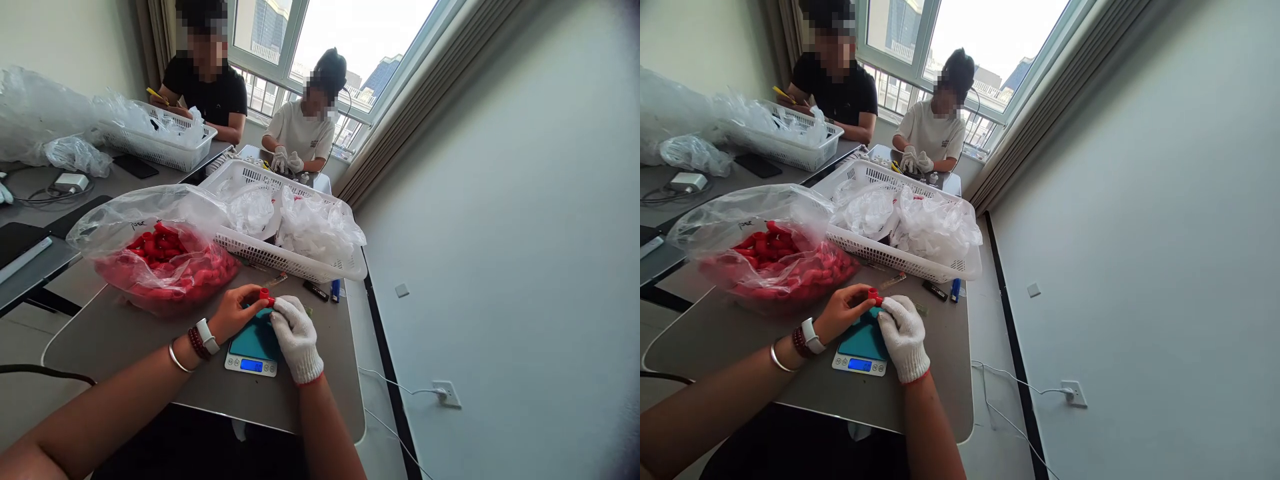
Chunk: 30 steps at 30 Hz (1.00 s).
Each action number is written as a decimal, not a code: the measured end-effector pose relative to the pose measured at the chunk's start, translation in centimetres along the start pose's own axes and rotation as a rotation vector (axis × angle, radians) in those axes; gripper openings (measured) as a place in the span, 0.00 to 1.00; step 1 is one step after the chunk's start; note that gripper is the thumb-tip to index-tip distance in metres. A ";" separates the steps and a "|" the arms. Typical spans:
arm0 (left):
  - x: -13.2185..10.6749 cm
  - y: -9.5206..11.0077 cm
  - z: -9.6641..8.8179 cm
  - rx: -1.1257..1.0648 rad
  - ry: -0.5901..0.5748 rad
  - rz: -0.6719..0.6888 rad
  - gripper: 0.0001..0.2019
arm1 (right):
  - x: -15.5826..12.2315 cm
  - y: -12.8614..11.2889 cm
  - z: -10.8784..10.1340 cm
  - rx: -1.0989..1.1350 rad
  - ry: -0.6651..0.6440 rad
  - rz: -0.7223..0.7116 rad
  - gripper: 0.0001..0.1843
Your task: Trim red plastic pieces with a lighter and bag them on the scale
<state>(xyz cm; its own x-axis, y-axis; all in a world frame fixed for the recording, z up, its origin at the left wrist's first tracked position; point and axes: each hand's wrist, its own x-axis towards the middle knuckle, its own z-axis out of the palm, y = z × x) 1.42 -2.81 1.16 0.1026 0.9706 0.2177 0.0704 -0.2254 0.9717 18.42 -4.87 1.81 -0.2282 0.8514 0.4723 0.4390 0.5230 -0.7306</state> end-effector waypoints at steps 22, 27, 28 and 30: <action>-0.2 0.1 0.0 0.176 -0.143 0.114 0.13 | 0.0 0.0 0.3 0.111 0.089 0.032 0.04; -0.1 0.1 -0.1 0.205 -0.147 0.067 0.22 | 0.0 -0.6 0.0 -0.287 0.150 -0.256 0.04; -0.1 0.1 -0.1 0.196 -0.154 0.058 0.24 | 0.0 -0.6 -0.1 -0.362 0.152 -0.313 0.06; -0.1 0.0 -0.1 0.173 -0.165 0.052 0.24 | 0.1 -0.7 -0.3 -0.424 0.153 -0.372 0.09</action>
<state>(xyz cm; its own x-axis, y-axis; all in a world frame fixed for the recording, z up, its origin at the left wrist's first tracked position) 1.34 -2.92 1.18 0.2705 0.9336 0.2351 0.2282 -0.2994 0.9264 18.33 -5.12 2.47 -0.3198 0.5815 0.7481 0.6698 0.6971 -0.2556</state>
